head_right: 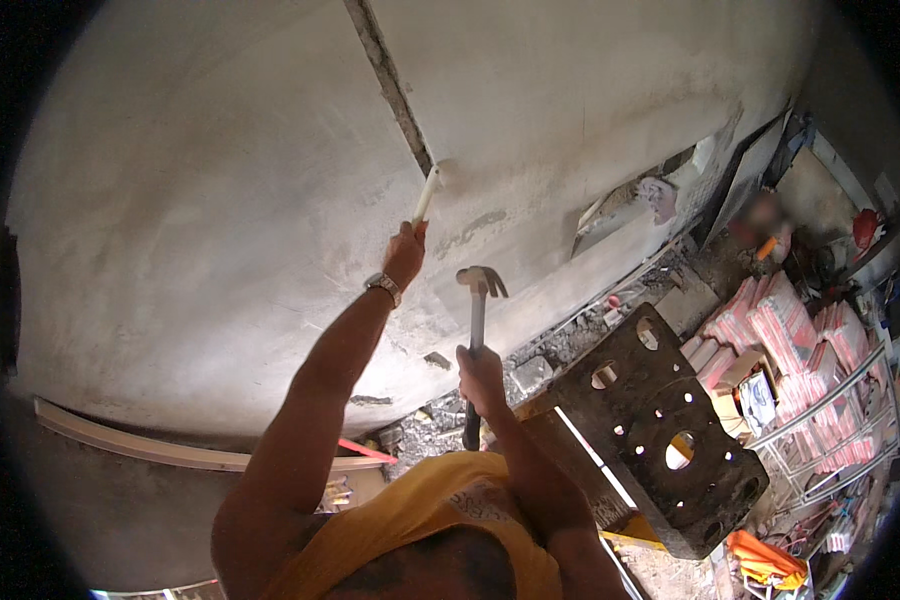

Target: The person uses a hammer to drive a white PVC pipe into a groove on a concrete ceiling. They repeatedly tap the pipe to secure it along the length of the groove.

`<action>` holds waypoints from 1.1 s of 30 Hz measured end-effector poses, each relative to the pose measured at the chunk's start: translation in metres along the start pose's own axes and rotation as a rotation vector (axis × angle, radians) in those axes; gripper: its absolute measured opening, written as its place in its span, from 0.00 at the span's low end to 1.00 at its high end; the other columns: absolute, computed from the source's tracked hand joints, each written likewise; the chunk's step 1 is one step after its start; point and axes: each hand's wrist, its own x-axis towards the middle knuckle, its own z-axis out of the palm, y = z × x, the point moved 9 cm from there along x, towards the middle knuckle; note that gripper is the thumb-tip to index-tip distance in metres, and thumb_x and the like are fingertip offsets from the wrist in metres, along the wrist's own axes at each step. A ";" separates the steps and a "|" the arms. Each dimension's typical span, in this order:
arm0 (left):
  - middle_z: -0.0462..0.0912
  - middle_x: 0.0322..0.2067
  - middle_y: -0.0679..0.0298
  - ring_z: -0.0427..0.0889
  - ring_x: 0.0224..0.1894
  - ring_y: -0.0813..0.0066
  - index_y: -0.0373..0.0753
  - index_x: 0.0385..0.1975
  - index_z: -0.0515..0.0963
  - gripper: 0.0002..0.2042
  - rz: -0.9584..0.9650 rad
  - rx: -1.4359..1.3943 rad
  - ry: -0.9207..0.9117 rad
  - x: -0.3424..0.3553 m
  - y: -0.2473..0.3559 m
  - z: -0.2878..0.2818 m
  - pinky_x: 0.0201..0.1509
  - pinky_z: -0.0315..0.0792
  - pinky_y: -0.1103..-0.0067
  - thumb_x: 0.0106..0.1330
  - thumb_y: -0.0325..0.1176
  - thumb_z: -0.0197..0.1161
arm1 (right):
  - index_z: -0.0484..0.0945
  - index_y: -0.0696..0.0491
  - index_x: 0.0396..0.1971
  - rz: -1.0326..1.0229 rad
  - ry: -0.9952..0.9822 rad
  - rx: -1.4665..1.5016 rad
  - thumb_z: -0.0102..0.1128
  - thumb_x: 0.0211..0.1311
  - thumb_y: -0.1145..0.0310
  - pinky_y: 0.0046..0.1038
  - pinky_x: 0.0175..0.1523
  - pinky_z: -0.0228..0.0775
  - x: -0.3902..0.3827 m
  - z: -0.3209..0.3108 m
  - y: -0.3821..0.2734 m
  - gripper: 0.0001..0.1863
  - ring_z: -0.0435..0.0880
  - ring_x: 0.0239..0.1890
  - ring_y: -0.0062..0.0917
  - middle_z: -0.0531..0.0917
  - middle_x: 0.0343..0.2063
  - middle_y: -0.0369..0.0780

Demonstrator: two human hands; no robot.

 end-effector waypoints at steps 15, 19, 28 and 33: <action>0.80 0.24 0.41 0.79 0.26 0.38 0.36 0.37 0.71 0.22 0.060 -0.094 0.043 0.008 -0.017 0.014 0.28 0.71 0.54 0.71 0.53 0.47 | 0.73 0.58 0.29 -0.393 0.056 -0.555 0.59 0.63 0.56 0.37 0.29 0.69 -0.063 -0.022 -0.040 0.18 0.78 0.21 0.37 0.76 0.17 0.45; 0.80 0.29 0.40 0.79 0.34 0.39 0.35 0.40 0.73 0.26 -0.289 -0.485 -0.080 -0.003 0.007 0.059 0.35 0.72 0.56 0.70 0.56 0.46 | 0.72 0.58 0.27 -0.429 0.137 -0.703 0.59 0.61 0.52 0.42 0.32 0.71 -0.068 -0.039 -0.023 0.21 0.81 0.27 0.49 0.78 0.19 0.51; 0.80 0.25 0.42 0.78 0.22 0.39 0.36 0.34 0.70 0.24 -0.020 -0.362 -0.247 0.025 -0.052 0.019 0.22 0.72 0.57 0.69 0.56 0.50 | 0.70 0.56 0.28 -0.427 0.084 -0.667 0.57 0.63 0.53 0.41 0.30 0.69 -0.073 -0.044 -0.020 0.20 0.79 0.23 0.45 0.76 0.17 0.47; 0.79 0.24 0.43 0.78 0.22 0.41 0.34 0.34 0.70 0.26 0.090 -0.254 0.120 0.005 -0.008 0.011 0.27 0.72 0.56 0.69 0.57 0.49 | 0.71 0.55 0.29 -0.411 0.085 -0.585 0.58 0.63 0.53 0.39 0.29 0.70 -0.071 -0.040 -0.021 0.19 0.79 0.21 0.40 0.77 0.17 0.45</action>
